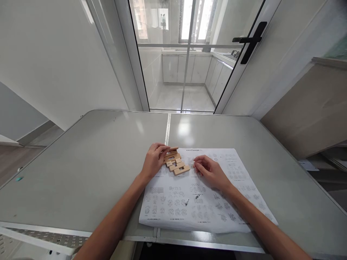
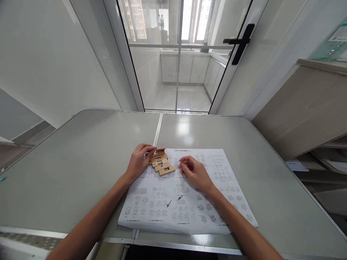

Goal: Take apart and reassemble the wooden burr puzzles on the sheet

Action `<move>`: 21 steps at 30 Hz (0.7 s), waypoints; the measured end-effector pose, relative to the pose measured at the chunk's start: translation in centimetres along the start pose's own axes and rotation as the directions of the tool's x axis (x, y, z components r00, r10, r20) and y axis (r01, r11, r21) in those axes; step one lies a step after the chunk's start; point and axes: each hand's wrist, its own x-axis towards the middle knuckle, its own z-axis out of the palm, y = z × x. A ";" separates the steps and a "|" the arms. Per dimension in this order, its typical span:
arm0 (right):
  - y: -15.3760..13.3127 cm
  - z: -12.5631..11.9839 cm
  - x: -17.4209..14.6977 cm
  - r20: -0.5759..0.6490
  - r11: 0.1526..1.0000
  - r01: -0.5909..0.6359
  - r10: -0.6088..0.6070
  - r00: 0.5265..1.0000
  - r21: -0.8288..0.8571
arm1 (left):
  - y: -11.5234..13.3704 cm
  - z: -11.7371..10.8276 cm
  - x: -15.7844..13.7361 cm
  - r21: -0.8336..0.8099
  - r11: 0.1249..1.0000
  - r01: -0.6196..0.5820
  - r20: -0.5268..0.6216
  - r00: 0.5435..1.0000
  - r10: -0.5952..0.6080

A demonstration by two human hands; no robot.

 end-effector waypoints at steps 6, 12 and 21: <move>0.3 -0.1 0.1 0.005 1.000 0.002 -0.002 1.000 0.004 | 0.2 -0.2 0.0 0.002 1.000 -0.024 0.091 0.996 0.024; 0.1 -0.1 0.1 0.004 1.000 -0.005 0.005 1.000 0.002 | 0.7 -0.5 0.2 0.043 0.998 0.034 0.111 0.993 -0.038; -0.2 -0.2 0.0 0.004 1.000 -0.011 0.011 1.000 -0.006 | 0.2 -0.3 0.2 0.298 0.942 0.153 0.051 0.983 -0.176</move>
